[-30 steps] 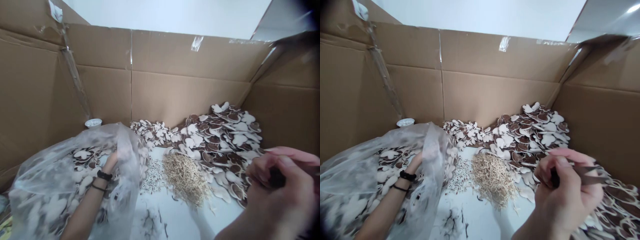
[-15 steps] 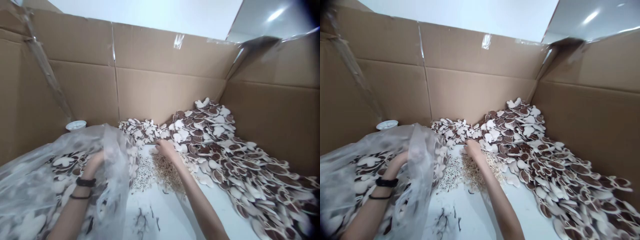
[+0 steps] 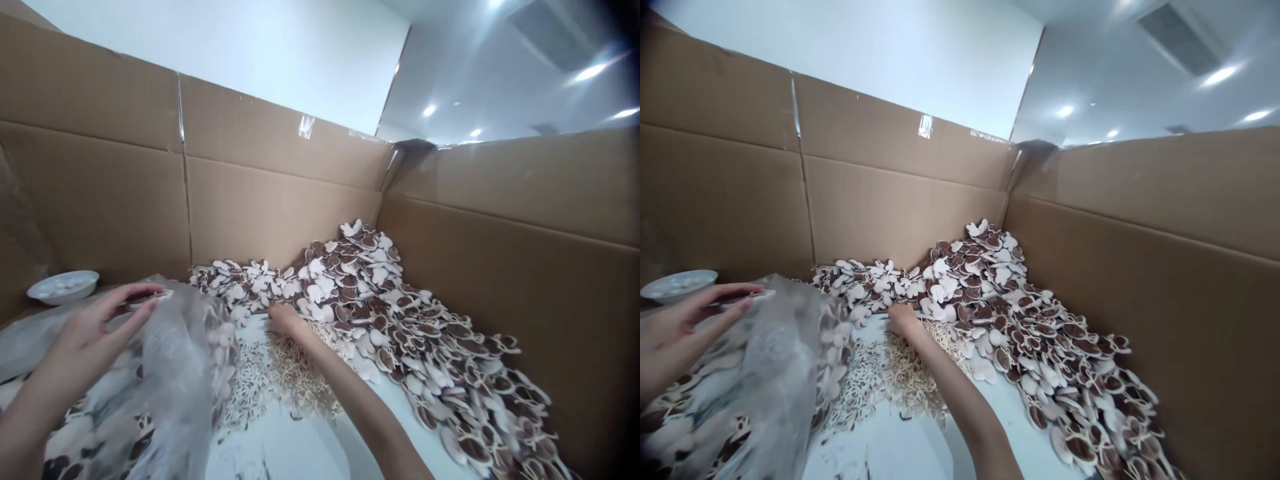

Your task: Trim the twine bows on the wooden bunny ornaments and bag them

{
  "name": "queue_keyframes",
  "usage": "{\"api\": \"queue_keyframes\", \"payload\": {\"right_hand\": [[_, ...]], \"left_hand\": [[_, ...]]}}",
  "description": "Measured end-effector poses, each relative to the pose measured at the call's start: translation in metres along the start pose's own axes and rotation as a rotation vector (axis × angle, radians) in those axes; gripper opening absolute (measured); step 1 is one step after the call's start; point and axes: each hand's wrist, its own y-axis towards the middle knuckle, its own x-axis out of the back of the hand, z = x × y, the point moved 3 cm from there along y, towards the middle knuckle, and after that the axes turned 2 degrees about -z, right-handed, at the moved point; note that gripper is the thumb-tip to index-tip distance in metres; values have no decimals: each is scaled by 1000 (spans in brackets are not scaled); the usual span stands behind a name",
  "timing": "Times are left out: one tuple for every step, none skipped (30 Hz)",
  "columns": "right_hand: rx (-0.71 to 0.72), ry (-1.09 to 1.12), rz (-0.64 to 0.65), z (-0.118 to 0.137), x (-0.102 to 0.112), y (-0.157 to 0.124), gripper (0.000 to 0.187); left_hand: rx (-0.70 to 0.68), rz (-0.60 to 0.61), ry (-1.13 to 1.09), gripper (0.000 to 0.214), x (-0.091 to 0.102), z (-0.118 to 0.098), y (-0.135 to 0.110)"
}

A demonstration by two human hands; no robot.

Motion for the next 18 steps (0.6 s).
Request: {"api": "queue_keyframes", "payload": {"right_hand": [[3, 1, -1, -1, -2, 0, 31], [5, 7, -1, -3, -3, 0, 31], [7, 17, -1, -4, -5, 0, 31], [8, 33, -4, -4, -6, 1, 31], [10, 54, -9, -5, -6, 1, 30], [12, 80, -18, -5, -6, 0, 30], [14, 110, -32, -6, -4, 0, 30], [15, 143, -52, -7, -2, -1, 29], [14, 178, -75, -8, 2, -3, 29], [11, 216, -102, -11, 6, -5, 28], [6, 255, -128, -15, 11, -8, 28], [-2, 296, -155, -21, 16, -13, 27], [-15, 336, -180, -29, 21, -18, 27], [-34, 376, -203, -39, 27, -25, 27], [-64, 413, -231, -51, 32, -32, 27], [-107, 448, -260, -65, 37, -41, 26], [-159, 479, -298, -81, 41, -50, 26], [-221, 507, -348, -96, 45, -60, 26]], "left_hand": [[-53, -13, 51, 26, -7, -7, -4], [-90, -5, 84, 29, -16, -12, -8], [-106, 19, 84, 33, -25, -16, -11], [-83, 61, 15, 35, -34, -17, -13], [-32, 106, -89, 37, -43, -16, -14], [40, 146, -214, 38, -51, -14, -16], [122, 170, -344, 36, -59, -11, -17], [212, 181, -464, 34, -65, -6, -18], [297, 182, -565, 29, -70, -2, -18], [369, 177, -645, 23, -73, 2, -19], [420, 176, -703, 17, -76, 5, -19], [448, 182, -743, 11, -78, 7, -19], [457, 201, -772, 7, -80, 8, -19], [453, 228, -796, 5, -81, 7, -20], [445, 253, -816, 6, -82, 6, -20], [442, 279, -834, 7, -84, 5, -21], [449, 296, -853, 9, -85, 3, -22], [467, 306, -876, 12, -87, 1, -23]]}}
